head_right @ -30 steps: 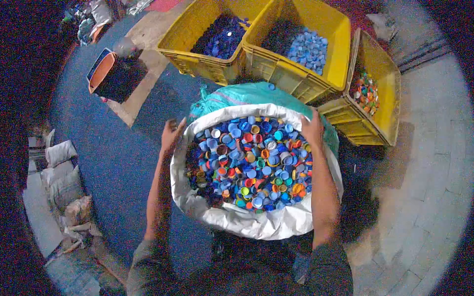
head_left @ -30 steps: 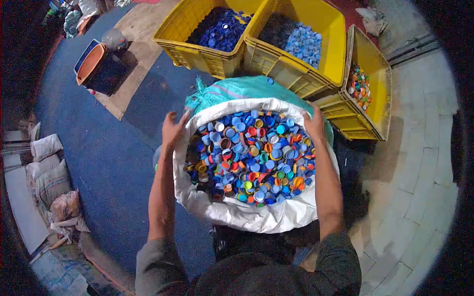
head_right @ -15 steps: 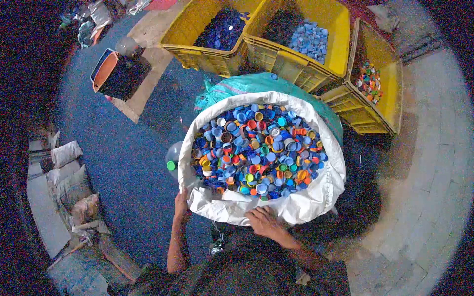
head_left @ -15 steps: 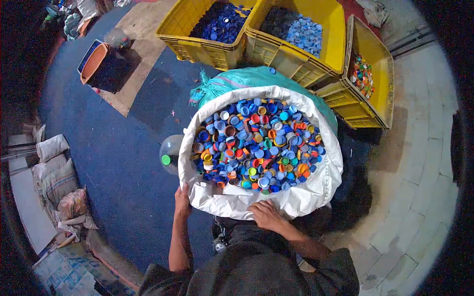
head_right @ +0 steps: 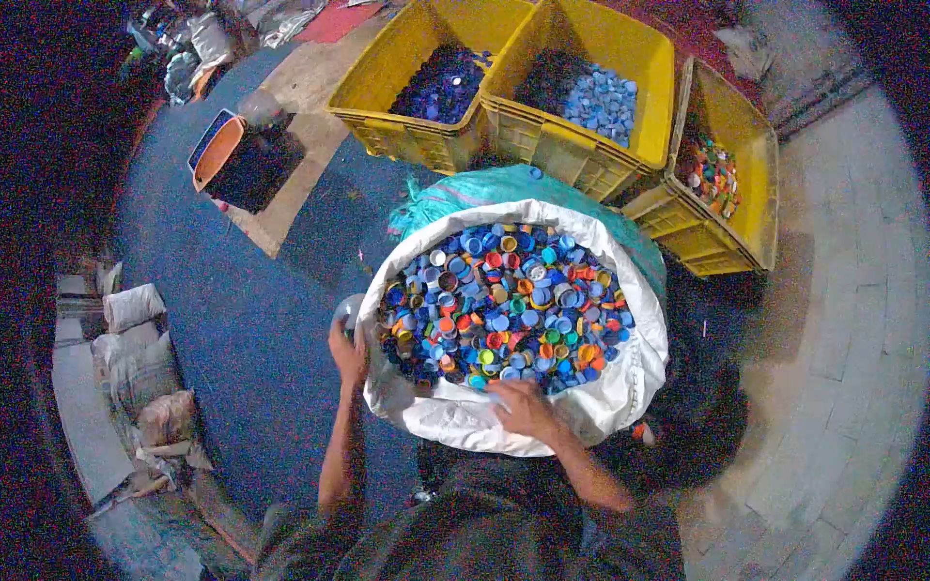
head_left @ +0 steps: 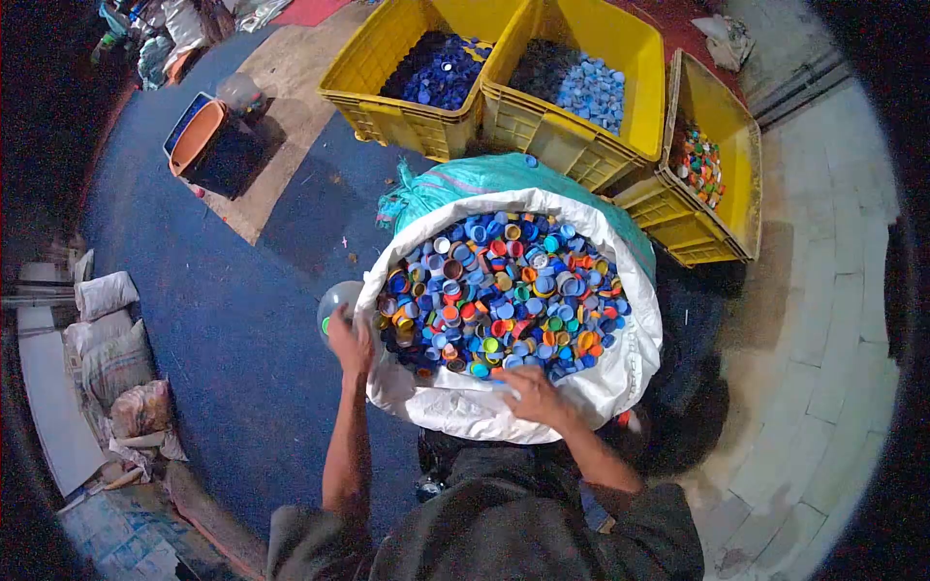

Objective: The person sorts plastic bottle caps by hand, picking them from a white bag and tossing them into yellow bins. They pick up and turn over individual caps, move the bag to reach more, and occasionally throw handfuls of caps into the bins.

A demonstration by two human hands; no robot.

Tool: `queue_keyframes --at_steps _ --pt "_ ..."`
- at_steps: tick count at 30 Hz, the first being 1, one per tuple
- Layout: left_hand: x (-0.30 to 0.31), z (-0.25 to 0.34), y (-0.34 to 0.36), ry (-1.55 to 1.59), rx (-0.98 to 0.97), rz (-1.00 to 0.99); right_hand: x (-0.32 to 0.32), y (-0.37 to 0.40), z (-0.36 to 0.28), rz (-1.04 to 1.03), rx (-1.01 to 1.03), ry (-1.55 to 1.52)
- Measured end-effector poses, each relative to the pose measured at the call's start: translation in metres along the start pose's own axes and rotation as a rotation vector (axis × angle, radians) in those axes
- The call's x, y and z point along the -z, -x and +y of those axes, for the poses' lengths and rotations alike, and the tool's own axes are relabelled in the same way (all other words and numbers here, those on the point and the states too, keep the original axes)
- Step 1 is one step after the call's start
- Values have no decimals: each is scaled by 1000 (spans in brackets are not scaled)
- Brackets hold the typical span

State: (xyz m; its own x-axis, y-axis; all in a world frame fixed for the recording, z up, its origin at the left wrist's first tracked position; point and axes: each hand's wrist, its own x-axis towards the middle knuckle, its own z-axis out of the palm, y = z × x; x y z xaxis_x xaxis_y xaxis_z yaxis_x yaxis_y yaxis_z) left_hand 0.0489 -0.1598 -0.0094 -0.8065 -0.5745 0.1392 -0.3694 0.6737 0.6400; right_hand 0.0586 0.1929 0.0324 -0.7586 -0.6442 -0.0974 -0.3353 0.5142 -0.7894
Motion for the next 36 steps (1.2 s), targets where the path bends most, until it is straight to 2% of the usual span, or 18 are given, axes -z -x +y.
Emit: queue_keyframes --at_steps 2,4,7,10,13,17,18,22,25,26,29,30,33,36 --pt "-26 0 -33 -90 -161 -83 20 -12 4 103 -51 4" --pt "-53 10 -62 -78 -307 -37 36 -18 11 183 -100 27" --pt "-71 32 -97 -70 -316 -295 57 -20 20 237 -163 63" --pt "-84 34 -133 32 -40 -590 73 -22 16 176 -266 30" --pt "-84 39 -158 356 399 -863 74 -18 19 172 -288 15" --pt "-85 48 -153 156 589 -837 65 -9 36 103 -341 18" --pt "-104 24 -151 167 562 -729 65 -9 33 97 -381 1" --pt "-108 30 -136 14 276 -312 53 -6 45 165 -331 30" --pt "-91 55 -117 -222 -227 -14 49 -11 49 168 -359 33" --pt "-90 50 -112 -173 -357 -90 48 -15 50 169 -362 24" --pt "-105 16 -104 -31 -376 -407 53 -29 38 158 -386 20" --pt "-102 23 -96 -183 -338 -374 55 -33 34 156 -393 24" --pt "-116 12 -103 -320 -262 -417 49 -36 44 214 -264 65" --pt "-105 28 -121 84 -12 -512 52 -38 35 227 -317 24"
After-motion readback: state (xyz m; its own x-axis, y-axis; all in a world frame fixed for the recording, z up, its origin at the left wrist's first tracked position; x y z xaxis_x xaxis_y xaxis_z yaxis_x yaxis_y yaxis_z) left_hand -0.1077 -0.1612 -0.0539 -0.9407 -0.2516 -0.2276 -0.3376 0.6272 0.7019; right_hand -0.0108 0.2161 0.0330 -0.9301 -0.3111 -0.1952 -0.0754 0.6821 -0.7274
